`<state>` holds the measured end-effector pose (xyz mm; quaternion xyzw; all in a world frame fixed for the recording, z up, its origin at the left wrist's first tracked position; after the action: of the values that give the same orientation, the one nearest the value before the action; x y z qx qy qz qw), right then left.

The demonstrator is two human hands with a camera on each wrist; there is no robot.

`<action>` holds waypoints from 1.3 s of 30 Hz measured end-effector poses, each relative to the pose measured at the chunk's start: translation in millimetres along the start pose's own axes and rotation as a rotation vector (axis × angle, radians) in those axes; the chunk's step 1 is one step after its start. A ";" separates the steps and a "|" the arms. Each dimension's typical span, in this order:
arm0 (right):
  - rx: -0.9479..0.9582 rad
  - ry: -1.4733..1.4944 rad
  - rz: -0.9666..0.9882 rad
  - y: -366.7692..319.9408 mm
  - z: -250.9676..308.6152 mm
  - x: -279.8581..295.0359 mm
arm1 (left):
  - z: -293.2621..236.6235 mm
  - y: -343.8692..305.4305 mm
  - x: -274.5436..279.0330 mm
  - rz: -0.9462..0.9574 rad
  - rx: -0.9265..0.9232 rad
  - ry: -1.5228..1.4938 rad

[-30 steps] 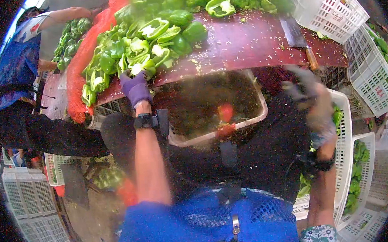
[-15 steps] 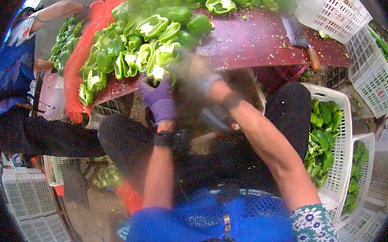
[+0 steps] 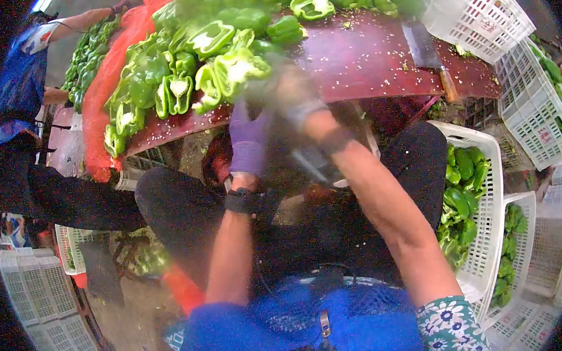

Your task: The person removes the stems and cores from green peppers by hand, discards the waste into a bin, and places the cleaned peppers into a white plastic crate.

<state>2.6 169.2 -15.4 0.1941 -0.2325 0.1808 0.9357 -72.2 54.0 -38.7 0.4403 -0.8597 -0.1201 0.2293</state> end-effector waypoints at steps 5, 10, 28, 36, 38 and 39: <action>0.523 -0.597 -0.218 3.3 46.1 -35.0 | 36.2 -17.1 3.7 -0.076 -0.350 0.452; 0.840 -1.351 -0.302 14.3 66.6 -73.2 | 52.2 4.1 55.3 -0.555 0.654 -0.781; 0.820 -0.632 -0.214 42.7 -15.7 60.1 | 37.5 51.2 50.4 -0.253 0.165 0.761; 0.526 -0.216 0.076 -6.7 44.4 24.3 | 44.2 37.0 48.5 -0.362 0.054 0.708; 0.471 -0.173 0.127 -11.2 60.5 -3.5 | 39.7 32.2 55.1 -0.396 0.033 0.684; 0.606 -0.180 0.056 -7.2 58.7 -22.9 | 33.8 27.6 56.3 -0.375 -0.003 0.614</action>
<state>-34.6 131.0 18.9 0.4727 -0.2553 0.2499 0.8055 -137.0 24.5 -40.5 0.6058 -0.6546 -0.0233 0.4516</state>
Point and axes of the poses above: each hand's wrist, its own y-axis towards the middle knuckle, its own x-axis out of the back of the hand, z = x × y, the point moved 6 cm from there along y, towards the middle knuckle, and after that the axes turned 8 degrees about -z, right-handed, at the moved point
